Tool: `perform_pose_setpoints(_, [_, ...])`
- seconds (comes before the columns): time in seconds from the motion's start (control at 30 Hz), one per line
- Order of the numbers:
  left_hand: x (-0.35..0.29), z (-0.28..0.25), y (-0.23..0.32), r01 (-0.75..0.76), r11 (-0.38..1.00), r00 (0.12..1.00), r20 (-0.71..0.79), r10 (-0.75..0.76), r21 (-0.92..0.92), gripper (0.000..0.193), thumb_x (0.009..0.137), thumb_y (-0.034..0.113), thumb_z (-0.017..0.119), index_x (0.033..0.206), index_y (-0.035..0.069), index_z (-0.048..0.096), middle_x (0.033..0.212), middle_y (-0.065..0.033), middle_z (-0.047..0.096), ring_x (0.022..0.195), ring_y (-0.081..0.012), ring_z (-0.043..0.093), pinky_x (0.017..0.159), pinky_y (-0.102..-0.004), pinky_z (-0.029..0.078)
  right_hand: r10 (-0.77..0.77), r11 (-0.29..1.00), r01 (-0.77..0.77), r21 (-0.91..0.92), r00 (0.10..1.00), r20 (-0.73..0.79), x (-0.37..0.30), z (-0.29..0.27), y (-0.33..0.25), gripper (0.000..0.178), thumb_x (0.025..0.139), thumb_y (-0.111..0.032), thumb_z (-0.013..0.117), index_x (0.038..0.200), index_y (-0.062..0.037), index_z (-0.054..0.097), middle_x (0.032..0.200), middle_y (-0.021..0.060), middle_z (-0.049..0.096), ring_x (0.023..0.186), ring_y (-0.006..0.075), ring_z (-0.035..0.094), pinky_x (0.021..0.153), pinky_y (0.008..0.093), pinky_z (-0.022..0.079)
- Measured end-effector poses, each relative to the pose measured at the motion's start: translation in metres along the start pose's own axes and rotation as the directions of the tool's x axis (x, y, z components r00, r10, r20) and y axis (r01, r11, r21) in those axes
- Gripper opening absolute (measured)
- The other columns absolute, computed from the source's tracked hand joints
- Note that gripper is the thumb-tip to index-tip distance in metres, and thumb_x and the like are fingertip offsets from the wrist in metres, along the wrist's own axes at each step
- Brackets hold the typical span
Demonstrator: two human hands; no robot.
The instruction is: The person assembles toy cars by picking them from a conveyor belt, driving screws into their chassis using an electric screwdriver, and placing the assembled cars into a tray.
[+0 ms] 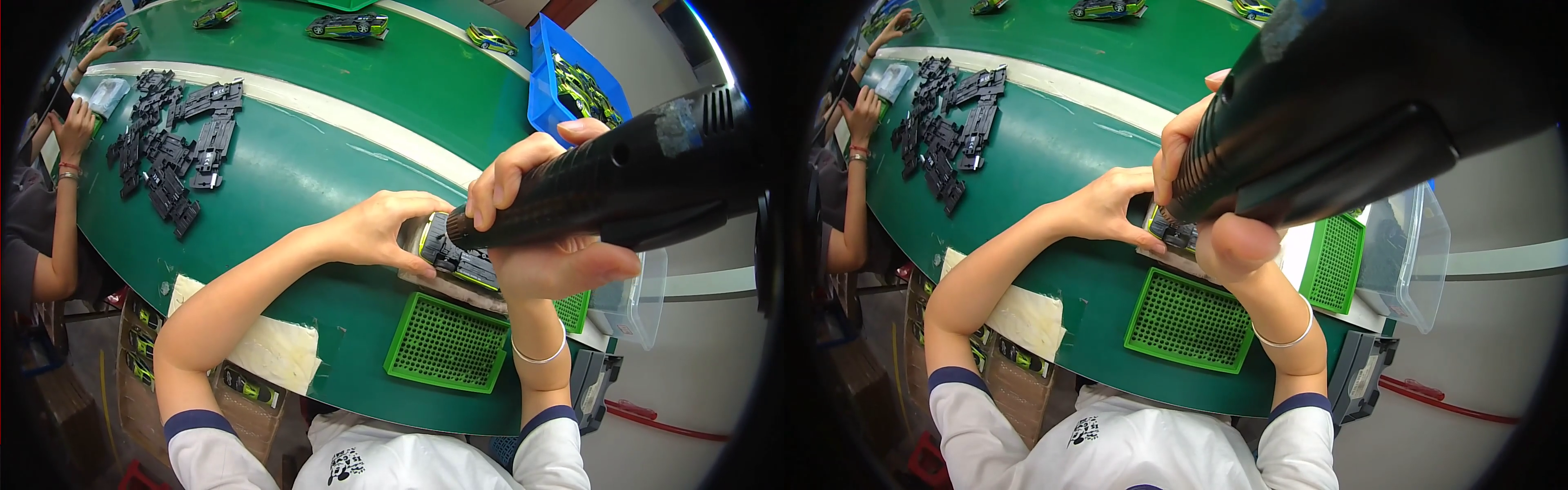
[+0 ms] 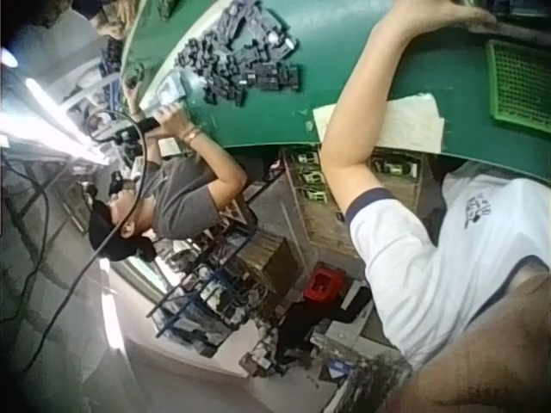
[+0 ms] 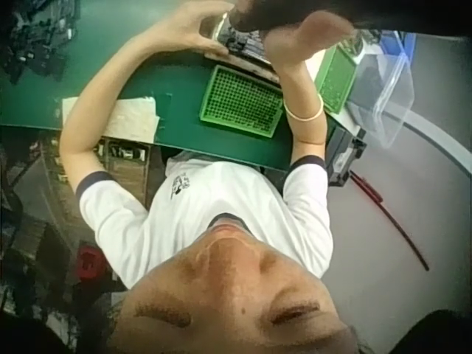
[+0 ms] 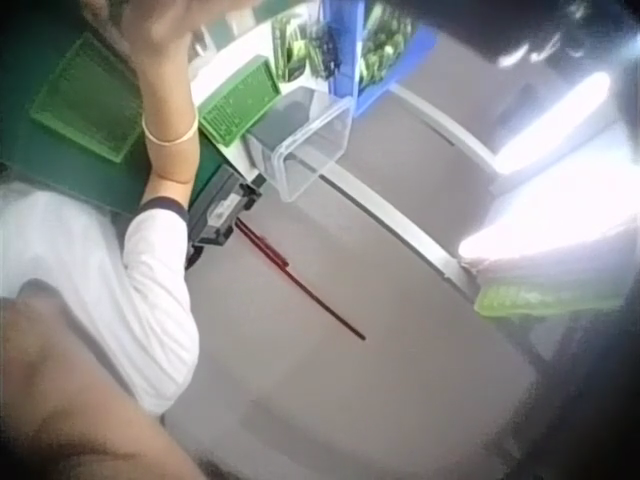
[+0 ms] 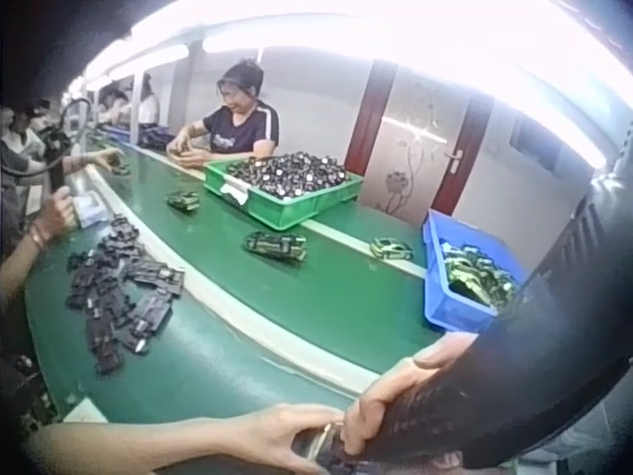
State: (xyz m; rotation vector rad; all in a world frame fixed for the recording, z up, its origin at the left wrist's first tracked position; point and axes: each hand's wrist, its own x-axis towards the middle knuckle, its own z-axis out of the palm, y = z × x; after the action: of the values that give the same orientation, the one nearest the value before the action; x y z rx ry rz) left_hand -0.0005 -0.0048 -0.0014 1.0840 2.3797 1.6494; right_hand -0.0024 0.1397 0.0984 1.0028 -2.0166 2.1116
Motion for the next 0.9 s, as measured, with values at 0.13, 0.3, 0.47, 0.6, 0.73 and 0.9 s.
perform_pose_setpoints(0.13, [0.001, 0.000, 0.001, -0.002, 1.000, 1.000, 0.006, 0.001, 0.007, 0.068, 0.059, 0.027, 0.077, 0.113, -0.004, 0.048, 0.109, -0.0163, 0.054, 0.101, -0.0288, 0.052, 0.085, -0.0342, 0.043, 0.004, 0.999, -0.005, 0.049, 1.000, 0.017, -0.002, -0.001, 0.005, 0.097, 0.058, -0.084, 0.033, 0.113, -0.0045, 0.023, 0.065, 0.0096, 0.043, 0.044, 0.0153, 0.045, 0.043, 0.0258, 0.042])
perform_pose_setpoints(0.3, [0.000, 0.000, 0.002, 0.013, 1.000, 1.000, 0.006, -0.013, -0.004, 0.068, 0.059, 0.027, 0.078, 0.112, -0.004, 0.048, 0.109, -0.0163, 0.054, 0.101, -0.0290, 0.052, 0.085, -0.0342, 0.043, 0.002, 1.000, -0.003, 0.029, 1.000, 0.022, -0.003, 0.001, 0.009, 0.092, 0.061, -0.081, 0.034, 0.112, -0.0046, 0.023, 0.065, 0.0093, 0.044, 0.044, 0.0153, 0.045, 0.043, 0.0260, 0.042])
perform_pose_setpoints(0.47, [-0.002, 0.001, -0.002, -0.004, 1.000, 1.000, -0.020, 0.003, -0.021, 0.067, 0.058, 0.026, 0.078, 0.112, -0.003, 0.050, 0.108, -0.0161, 0.054, 0.100, -0.0286, 0.052, 0.086, -0.0339, 0.043, 0.000, 1.000, 0.000, 0.024, 1.000, -0.019, -0.004, 0.008, 0.011, 0.087, 0.065, -0.078, 0.034, 0.111, -0.0047, 0.025, 0.065, 0.0089, 0.044, 0.044, 0.0146, 0.045, 0.042, 0.0256, 0.040])
perform_pose_setpoints(0.6, [0.001, 0.002, -0.003, -0.023, 0.998, 0.999, -0.031, 0.022, -0.056, 0.067, 0.058, 0.026, 0.078, 0.112, -0.002, 0.050, 0.108, -0.0159, 0.055, 0.100, -0.0284, 0.052, 0.086, -0.0338, 0.042, -0.130, 0.977, 0.129, 0.171, 0.991, -0.003, -0.002, 0.000, 0.022, 0.085, 0.066, -0.077, 0.034, 0.112, -0.0056, 0.029, 0.065, 0.0081, 0.044, 0.043, 0.0138, 0.044, 0.041, 0.0251, 0.040])
perform_pose_setpoints(0.73, [0.003, 0.000, -0.001, -0.025, 0.997, 1.000, -0.009, 0.025, -0.069, 0.067, 0.061, 0.029, 0.076, 0.114, -0.001, 0.049, 0.108, -0.0152, 0.055, 0.100, -0.0287, 0.053, 0.086, -0.0346, 0.042, -0.245, 0.938, 0.236, 0.252, 0.970, 0.002, 0.001, -0.005, 0.024, 0.086, 0.066, -0.078, 0.033, 0.114, -0.0064, 0.029, 0.065, 0.0082, 0.045, 0.044, 0.0140, 0.045, 0.041, 0.0256, 0.041])
perform_pose_setpoints(0.9, [-0.002, -0.001, -0.004, 0.053, 0.995, 0.999, 0.011, -0.052, -0.082, 0.066, 0.064, 0.033, 0.073, 0.117, 0.001, 0.048, 0.109, -0.0151, 0.055, 0.100, -0.0290, 0.052, 0.087, -0.0356, 0.041, -0.266, 0.923, 0.238, 0.302, 0.962, 0.056, 0.004, -0.007, 0.028, 0.091, 0.064, -0.080, 0.032, 0.115, -0.0057, 0.028, 0.067, 0.0090, 0.045, 0.045, 0.0143, 0.046, 0.042, 0.0262, 0.042])
